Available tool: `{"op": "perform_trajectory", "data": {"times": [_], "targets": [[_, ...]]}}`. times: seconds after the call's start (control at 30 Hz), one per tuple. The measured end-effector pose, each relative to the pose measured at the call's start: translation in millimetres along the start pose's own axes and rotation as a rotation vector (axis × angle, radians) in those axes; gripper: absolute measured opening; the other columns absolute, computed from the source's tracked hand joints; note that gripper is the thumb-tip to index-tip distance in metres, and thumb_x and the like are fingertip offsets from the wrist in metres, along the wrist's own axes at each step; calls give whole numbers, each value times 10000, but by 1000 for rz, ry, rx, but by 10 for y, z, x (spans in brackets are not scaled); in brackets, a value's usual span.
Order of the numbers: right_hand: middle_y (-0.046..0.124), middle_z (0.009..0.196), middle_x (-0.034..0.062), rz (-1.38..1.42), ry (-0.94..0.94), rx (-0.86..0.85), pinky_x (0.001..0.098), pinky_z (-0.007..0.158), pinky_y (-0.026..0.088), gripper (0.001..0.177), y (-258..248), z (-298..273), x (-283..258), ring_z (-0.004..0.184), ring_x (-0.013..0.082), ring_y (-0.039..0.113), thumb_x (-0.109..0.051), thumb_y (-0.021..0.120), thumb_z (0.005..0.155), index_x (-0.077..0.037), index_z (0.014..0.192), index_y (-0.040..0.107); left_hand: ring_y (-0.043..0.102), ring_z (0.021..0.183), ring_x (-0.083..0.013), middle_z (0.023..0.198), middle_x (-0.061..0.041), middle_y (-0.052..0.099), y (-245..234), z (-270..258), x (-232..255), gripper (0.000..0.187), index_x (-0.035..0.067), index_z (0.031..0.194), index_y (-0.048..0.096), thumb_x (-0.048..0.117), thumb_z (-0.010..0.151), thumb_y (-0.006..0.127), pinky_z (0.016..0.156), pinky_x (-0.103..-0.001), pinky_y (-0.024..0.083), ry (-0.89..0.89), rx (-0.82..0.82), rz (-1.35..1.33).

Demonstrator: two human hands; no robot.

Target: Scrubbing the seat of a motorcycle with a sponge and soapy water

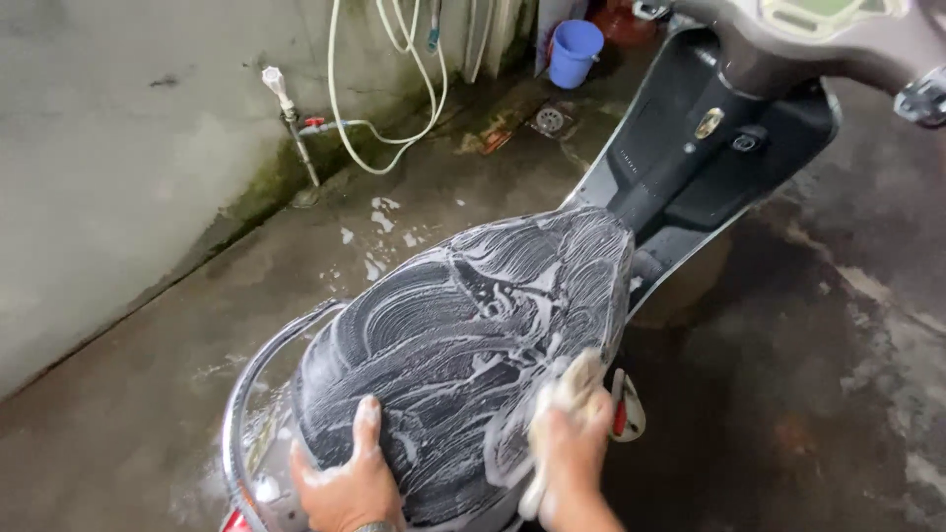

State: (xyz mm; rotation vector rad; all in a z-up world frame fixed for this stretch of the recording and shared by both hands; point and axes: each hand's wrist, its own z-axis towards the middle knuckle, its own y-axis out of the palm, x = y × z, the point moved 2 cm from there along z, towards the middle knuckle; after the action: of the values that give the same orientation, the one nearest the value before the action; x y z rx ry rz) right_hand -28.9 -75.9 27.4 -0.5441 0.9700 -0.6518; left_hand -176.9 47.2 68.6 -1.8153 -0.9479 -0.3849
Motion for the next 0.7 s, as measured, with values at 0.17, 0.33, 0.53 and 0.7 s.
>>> {"op": "perform_trajectory", "data": {"times": [0.17, 0.33, 0.53, 0.7], "targets": [[611, 705, 46, -51, -65, -2, 310, 404, 440, 350, -317, 294, -623, 490, 184, 553, -410, 417, 816, -131, 860, 623, 505, 1010, -278, 1046, -85, 540, 10, 71, -144, 659, 212, 1121, 562, 513, 545, 670, 864, -384, 371, -51, 8, -7], [614, 721, 46, -1, -192, -7, 315, 418, 440, 361, 231, -76, 346, 505, 187, 555, -419, 413, 810, -136, 873, 628, 532, 986, -284, 1014, -90, 579, -101, -61, 56, 656, 202, 1107, 581, 513, 538, 678, 852, -377, 385, -107, 106, -88], [619, 741, 45, 39, -316, -20, 320, 435, 439, 376, 374, 481, 363, 522, 190, 558, -429, 407, 803, -141, 888, 634, 564, 957, -291, 977, -95, 625, -52, -44, -22, 653, 190, 1090, 604, 513, 529, 688, 838, -368, 401, -177, 208, -150], [622, 758, 45, 96, -436, -35, 325, 449, 439, 390, -351, 706, -719, 537, 193, 560, -438, 402, 796, -146, 901, 639, 585, 938, -295, 952, -99, 656, -51, -91, 57, 651, 182, 1079, 619, 513, 523, 694, 829, -362, 412, -244, 310, -214]]}}
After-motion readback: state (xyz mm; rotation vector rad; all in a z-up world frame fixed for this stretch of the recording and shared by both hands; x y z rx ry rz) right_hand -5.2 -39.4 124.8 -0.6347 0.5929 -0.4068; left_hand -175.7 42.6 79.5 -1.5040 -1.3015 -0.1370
